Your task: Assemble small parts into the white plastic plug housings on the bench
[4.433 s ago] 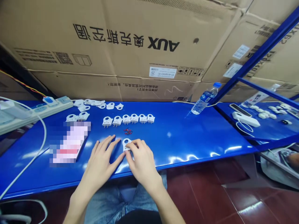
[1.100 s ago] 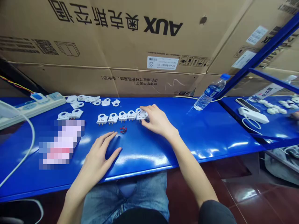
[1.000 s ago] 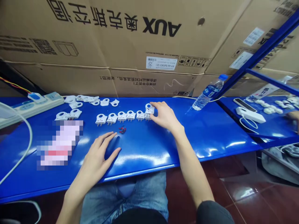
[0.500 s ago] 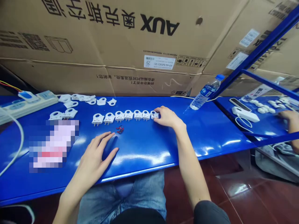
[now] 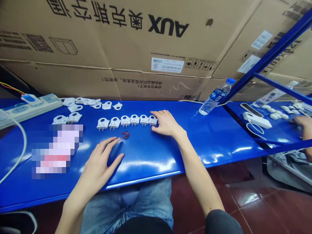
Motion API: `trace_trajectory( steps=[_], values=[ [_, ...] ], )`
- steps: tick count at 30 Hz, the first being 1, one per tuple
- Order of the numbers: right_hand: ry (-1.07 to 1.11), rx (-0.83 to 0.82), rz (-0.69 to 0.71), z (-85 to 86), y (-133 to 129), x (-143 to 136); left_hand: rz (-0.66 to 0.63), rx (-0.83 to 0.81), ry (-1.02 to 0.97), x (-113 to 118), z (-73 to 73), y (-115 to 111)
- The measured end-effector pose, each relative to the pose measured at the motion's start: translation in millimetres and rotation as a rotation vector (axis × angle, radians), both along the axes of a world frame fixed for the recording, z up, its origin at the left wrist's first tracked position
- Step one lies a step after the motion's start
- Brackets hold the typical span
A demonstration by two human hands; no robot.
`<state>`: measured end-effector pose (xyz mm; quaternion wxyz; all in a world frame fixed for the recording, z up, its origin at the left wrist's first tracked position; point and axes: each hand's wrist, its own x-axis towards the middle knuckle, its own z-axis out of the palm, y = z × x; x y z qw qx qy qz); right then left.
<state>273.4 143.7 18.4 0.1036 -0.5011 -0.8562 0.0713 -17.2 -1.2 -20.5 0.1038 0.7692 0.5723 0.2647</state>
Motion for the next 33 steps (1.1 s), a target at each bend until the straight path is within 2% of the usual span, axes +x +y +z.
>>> trace_trajectory(
  steps=[7, 11, 14, 17, 21, 26, 33],
  values=[
    [0.209, 0.151, 0.051, 15.6, -10, -11, 0.002, 0.01, -0.019, 0, 0.7, 0],
    [0.232, 0.131, 0.221, 18.3, -33, -42, 0.004, 0.02, -0.053, 1, 2.4, 0],
    [0.209, 0.086, 0.4, 16.3, -52, -66, 0.006, 0.021, -0.079, 0, 2.9, 0],
    [0.233, 0.039, 0.477, 14.8, -65, -77, 0.011, 0.013, -0.118, 0, 3.3, -1],
    [0.24, -0.038, 0.496, 14.2, -67, -76, 0.044, 0.013, -0.152, -1, 4.9, -2],
    [0.191, -0.084, 0.459, 16.1, -61, -69, -0.006, -0.009, -0.069, -1, 6.8, -1],
    [0.242, -0.124, 0.432, 20.3, -53, -59, -0.044, 0.024, 0.009, 0, 6.7, 0]
  ],
)
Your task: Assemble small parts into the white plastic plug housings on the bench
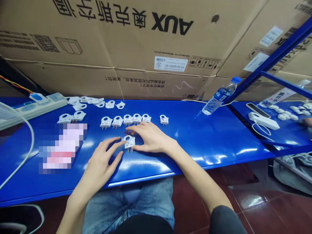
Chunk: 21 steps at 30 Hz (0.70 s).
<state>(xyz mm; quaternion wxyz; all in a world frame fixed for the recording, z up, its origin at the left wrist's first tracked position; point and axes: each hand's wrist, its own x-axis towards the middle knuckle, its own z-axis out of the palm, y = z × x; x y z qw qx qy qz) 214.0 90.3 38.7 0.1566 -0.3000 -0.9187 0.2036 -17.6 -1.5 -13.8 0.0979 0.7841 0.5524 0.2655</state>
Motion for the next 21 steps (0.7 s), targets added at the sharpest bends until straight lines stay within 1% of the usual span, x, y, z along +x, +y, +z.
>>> trace_trajectory(
  steps=[3, 5, 10, 13, 18, 21],
  values=[
    [0.021, -0.013, 0.017, -1.4, 3, 2, -0.016, 0.006, 0.003, 0, 1.0, 0],
    [0.012, 0.004, 0.004, -4.9, 6, 1, -0.025, 0.009, -0.007, 1, 1.8, 0],
    [-0.1, 0.154, -0.077, -21.4, 10, -7, -0.029, 0.026, -0.027, 2, 1.5, 0],
    [-0.121, 0.186, -0.094, -28.5, 10, -12, -0.038, 0.037, -0.033, 1, -0.3, 0],
    [-0.133, 0.182, -0.141, -28.5, 9, -14, -0.055, 0.019, -0.05, -1, -0.6, 1],
    [-0.052, 0.124, -0.178, -26.1, 8, -13, -0.039, 0.014, -0.079, 0, 0.6, 1]
  ],
)
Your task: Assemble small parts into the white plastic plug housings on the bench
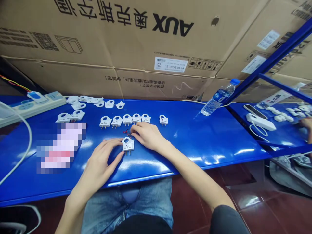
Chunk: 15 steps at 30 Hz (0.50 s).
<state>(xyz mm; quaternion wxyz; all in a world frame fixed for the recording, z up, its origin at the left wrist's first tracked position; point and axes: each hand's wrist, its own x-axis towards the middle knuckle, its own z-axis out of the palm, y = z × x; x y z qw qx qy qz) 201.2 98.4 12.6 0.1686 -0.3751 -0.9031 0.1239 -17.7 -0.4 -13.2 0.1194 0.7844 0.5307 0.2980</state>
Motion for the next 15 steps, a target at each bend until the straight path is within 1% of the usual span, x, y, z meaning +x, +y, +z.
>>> trace_trajectory(
  steps=[4, 8, 12, 15],
  values=[
    [0.173, -0.123, -0.038, 3.3, -2, -2, 0.035, 0.007, -0.022, 1, -0.8, -1],
    [0.32, -0.309, 0.019, 5.3, -4, -5, 0.052, 0.0, -0.011, 0, -3.2, -2],
    [0.339, -0.42, 0.071, 4.9, -7, -9, 0.055, -0.007, -0.008, 0, -3.8, -2],
    [0.308, -0.432, 0.064, 4.0, -8, -11, 0.056, -0.008, -0.01, 0, -2.6, -2]
  ],
)
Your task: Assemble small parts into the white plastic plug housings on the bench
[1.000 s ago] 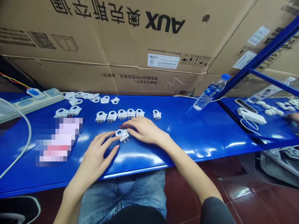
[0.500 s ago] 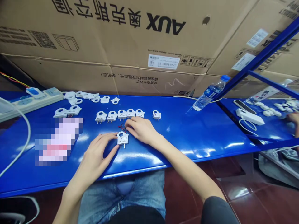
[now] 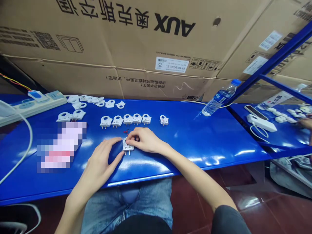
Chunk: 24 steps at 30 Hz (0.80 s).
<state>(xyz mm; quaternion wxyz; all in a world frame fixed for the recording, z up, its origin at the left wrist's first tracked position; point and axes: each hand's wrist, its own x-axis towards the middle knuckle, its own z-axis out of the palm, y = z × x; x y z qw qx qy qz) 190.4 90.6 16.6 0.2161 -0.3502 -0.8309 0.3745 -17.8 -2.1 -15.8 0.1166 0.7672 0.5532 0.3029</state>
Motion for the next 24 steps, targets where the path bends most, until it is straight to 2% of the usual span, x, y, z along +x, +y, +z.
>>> trace_trajectory(
  steps=[12, 19, 24],
  values=[
    [0.009, 0.085, 0.014, -11.7, -1, -1, -0.021, -0.018, 0.025, 0, 1.6, 1],
    [0.002, 0.101, 0.057, 1.4, -2, 7, -0.007, -0.027, 0.029, 1, 3.6, 0],
    [-0.136, 0.179, 0.118, 6.4, -3, 9, -0.014, -0.043, 0.034, 0, 2.9, 0]
  ],
)
